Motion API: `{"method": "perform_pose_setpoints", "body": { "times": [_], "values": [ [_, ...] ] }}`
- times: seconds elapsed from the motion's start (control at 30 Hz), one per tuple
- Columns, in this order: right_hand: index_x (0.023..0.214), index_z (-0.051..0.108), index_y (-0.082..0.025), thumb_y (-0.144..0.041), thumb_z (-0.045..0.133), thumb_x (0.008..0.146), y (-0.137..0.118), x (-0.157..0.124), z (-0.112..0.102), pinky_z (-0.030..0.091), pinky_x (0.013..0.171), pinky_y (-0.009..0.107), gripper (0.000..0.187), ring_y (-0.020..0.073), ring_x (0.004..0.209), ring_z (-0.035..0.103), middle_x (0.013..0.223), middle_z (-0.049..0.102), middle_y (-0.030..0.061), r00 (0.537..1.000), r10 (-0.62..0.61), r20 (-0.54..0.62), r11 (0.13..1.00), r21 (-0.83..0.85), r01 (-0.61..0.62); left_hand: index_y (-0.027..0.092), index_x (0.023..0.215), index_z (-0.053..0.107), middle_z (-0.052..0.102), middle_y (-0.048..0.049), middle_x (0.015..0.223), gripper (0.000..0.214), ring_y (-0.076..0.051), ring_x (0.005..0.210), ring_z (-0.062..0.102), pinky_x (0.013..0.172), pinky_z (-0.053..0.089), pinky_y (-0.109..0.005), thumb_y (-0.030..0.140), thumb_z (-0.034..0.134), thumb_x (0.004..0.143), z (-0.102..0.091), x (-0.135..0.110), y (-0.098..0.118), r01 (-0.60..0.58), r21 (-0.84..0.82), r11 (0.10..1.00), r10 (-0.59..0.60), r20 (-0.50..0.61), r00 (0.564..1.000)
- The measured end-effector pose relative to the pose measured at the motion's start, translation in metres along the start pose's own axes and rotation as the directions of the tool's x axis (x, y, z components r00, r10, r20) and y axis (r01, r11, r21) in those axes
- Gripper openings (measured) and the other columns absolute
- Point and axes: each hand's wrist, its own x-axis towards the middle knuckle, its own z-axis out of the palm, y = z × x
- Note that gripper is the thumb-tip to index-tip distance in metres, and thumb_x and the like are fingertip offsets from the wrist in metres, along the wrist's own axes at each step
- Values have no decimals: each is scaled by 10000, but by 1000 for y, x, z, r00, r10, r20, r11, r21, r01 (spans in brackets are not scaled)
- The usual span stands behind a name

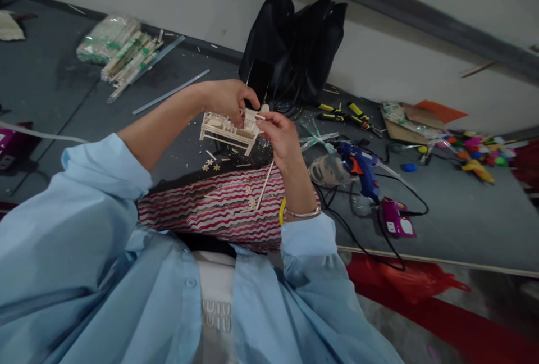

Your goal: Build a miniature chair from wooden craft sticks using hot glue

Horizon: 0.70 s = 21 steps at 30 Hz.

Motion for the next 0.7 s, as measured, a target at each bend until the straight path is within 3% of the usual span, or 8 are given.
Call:
{"method": "perform_pose_setpoints", "body": {
  "times": [0.17, 0.33, 0.5, 0.7],
  "values": [
    [900, 727, -226, -353, 770, 707, 4, -23, -7, 495, 740, 279, 236, 126, 771, 605, 835, 693, -33, 999, 18, -30, 999, -29, -19, 92, 1415, 604, 773, -74, 969, 700, -152, 778, 640, 736, 468, -270, 56, 703, 724, 19, -16, -2, 14, 111, 994, -1, -116, 993],
    [916, 734, -221, -368, 785, 684, 16, -50, -9, 520, 781, 294, 279, 139, 812, 623, 889, 722, -17, 999, 17, -32, 999, -51, -18, 148, 1408, 616, 781, -62, 1065, 692, -192, 940, 715, 781, 488, -240, 146, 629, 716, 43, -31, -15, -61, 248, 967, 106, -175, 979],
    [885, 740, -213, -334, 737, 740, 30, -74, -2, 531, 810, 315, 188, 148, 773, 630, 866, 733, -2, 984, -115, -138, 975, -206, 85, 166, 1398, 634, 793, -71, 1037, 645, -213, 975, 725, 785, 489, -249, 163, 599, 753, 61, -42, -22, -18, 319, 948, 97, -233, 968],
    [929, 752, -215, -351, 622, 870, 51, -90, 22, 532, 759, 318, 197, 178, 773, 650, 919, 738, 52, 938, -324, -126, 869, -432, 242, 170, 1447, 595, 791, -75, 1064, 683, -224, 1034, 719, 840, 487, -261, 132, 588, 765, 65, -47, -22, -48, 340, 939, 142, -257, 956]
  ]
}}
